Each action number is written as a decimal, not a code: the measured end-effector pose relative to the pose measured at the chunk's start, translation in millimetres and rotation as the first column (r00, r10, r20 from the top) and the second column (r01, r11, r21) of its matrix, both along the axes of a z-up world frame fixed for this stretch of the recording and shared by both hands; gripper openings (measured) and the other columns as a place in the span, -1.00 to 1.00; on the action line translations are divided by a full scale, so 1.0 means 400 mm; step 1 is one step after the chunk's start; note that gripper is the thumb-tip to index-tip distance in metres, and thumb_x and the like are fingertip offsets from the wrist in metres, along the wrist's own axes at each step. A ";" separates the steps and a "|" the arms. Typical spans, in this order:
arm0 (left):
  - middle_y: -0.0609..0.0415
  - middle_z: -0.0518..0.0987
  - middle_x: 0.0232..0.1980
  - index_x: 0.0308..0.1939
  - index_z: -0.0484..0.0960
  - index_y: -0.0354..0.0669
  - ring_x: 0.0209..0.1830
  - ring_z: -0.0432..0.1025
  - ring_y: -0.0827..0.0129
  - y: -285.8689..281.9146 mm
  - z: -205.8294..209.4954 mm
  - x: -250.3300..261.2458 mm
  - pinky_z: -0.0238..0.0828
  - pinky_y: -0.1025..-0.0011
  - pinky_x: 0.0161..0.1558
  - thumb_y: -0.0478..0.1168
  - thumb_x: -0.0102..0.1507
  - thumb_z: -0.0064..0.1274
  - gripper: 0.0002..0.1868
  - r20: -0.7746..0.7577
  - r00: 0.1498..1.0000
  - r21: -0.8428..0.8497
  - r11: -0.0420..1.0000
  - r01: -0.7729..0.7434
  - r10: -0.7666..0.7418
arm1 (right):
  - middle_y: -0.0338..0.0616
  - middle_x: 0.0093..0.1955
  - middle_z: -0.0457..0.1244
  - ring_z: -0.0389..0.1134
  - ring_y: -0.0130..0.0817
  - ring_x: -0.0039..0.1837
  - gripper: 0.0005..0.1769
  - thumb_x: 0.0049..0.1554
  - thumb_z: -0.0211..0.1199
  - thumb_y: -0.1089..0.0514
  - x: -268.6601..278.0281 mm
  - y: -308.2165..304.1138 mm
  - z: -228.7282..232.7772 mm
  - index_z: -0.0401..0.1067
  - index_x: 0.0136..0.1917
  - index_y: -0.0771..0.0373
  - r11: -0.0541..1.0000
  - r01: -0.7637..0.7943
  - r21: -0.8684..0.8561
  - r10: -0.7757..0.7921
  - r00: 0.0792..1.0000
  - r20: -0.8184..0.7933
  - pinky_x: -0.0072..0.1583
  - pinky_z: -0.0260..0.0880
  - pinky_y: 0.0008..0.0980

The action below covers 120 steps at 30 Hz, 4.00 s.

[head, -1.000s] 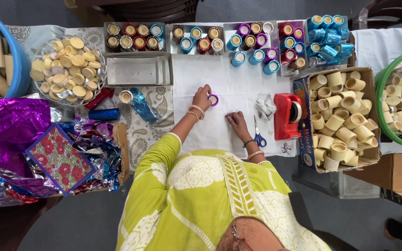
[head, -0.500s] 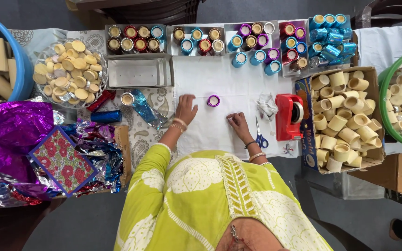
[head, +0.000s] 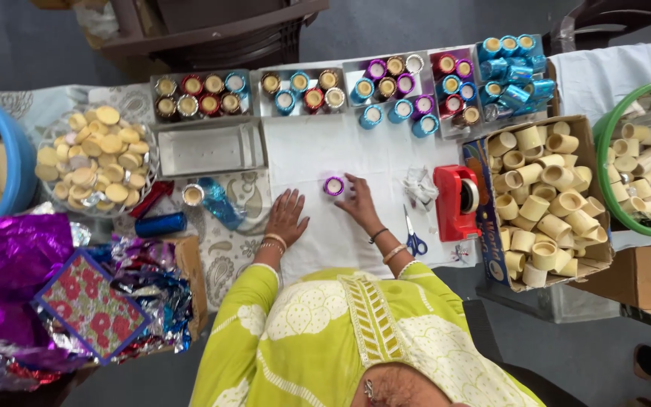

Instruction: Wrapping small clay cups with decorative foil paper and securing them with tape.

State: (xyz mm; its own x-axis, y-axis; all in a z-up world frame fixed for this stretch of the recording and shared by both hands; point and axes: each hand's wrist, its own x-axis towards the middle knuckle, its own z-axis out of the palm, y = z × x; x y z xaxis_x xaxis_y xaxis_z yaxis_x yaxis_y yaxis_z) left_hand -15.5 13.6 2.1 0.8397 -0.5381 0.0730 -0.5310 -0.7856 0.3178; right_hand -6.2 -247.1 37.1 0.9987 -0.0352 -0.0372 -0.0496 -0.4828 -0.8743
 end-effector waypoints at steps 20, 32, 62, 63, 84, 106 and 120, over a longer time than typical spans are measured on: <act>-0.11 0.24 0.52 0.41 0.35 -0.15 0.55 0.06 0.01 0.003 -0.042 0.004 -0.08 0.06 0.52 0.04 0.27 -0.01 -0.33 0.003 1.000 -0.023 0.999 -0.026 0.026 | -0.16 0.12 0.31 0.35 -0.30 0.05 -0.35 -0.06 0.57 0.15 0.139 -0.142 -0.028 0.39 0.26 0.20 0.955 0.293 0.053 -0.297 0.952 0.078 0.04 0.43 -0.37; -0.12 0.24 0.51 0.42 0.35 -0.16 0.55 0.05 0.03 0.003 -0.051 0.001 -0.08 0.07 0.52 0.04 0.29 -0.05 -0.34 -0.012 0.999 0.012 0.999 -0.034 0.034 | 0.02 0.15 0.27 0.35 -0.04 0.19 -0.40 -0.04 0.53 0.21 0.302 -0.204 -0.011 0.38 0.23 0.27 0.816 0.577 -0.039 -0.553 0.798 0.239 0.20 0.38 -0.19; -0.14 0.24 0.51 0.41 0.35 -0.18 0.54 0.06 0.01 0.001 -0.042 0.005 -0.07 0.08 0.52 0.01 0.27 -0.02 -0.34 -0.005 0.999 -0.017 0.999 -0.032 0.031 | 0.02 0.17 0.19 0.31 -0.05 0.18 -0.38 -0.01 0.49 0.31 0.389 -0.136 -0.075 0.27 0.25 0.29 0.719 0.695 0.002 -0.647 0.668 0.368 0.17 0.40 -0.18; -0.14 0.24 0.50 0.41 0.35 -0.18 0.54 0.06 0.01 0.000 -0.043 0.004 -0.06 0.08 0.52 0.01 0.27 -0.02 -0.35 0.000 0.999 -0.022 0.999 -0.035 0.035 | 0.00 0.18 0.17 0.32 -0.11 0.17 -0.39 0.00 0.48 0.32 0.394 -0.131 -0.078 0.25 0.25 0.29 0.709 0.702 0.070 -0.680 0.654 0.332 0.16 0.43 -0.23; -0.12 0.28 0.48 0.36 0.41 -0.17 0.54 0.09 0.01 -0.006 -0.030 0.005 -0.01 0.06 0.52 0.00 0.26 0.01 -0.38 0.005 1.000 -0.045 0.999 -0.024 0.024 | -0.11 0.13 0.15 0.29 -0.33 0.14 -0.55 0.11 0.29 0.42 0.148 -0.102 0.029 0.20 0.21 0.26 0.848 0.441 0.293 -0.500 0.849 0.170 0.13 0.48 -0.42; -0.10 0.12 0.53 0.43 0.24 -0.12 0.57 -0.03 -0.04 -0.012 -0.083 -0.007 -0.11 -0.06 0.49 0.06 0.24 -0.01 -0.27 0.076 0.997 0.177 0.984 -0.022 0.008 | 0.08 0.11 0.20 0.20 0.10 0.16 -0.65 0.04 0.37 0.29 -0.197 -0.849 0.130 0.50 0.12 0.22 0.518 0.612 -0.597 -0.546 0.774 0.320 0.21 0.28 -0.04; -0.05 0.54 0.21 0.22 0.53 -0.16 0.22 0.47 0.18 -0.184 0.120 -0.008 0.52 0.22 0.14 -0.17 0.16 0.29 -0.44 -0.652 0.751 -0.439 0.858 -0.266 -0.101 | -0.13 0.05 0.19 0.30 -0.35 0.00 -0.84 0.25 0.31 0.24 -0.199 -0.667 0.236 0.39 0.05 0.30 0.765 0.638 0.094 -0.638 0.728 0.251 0.05 0.36 -0.38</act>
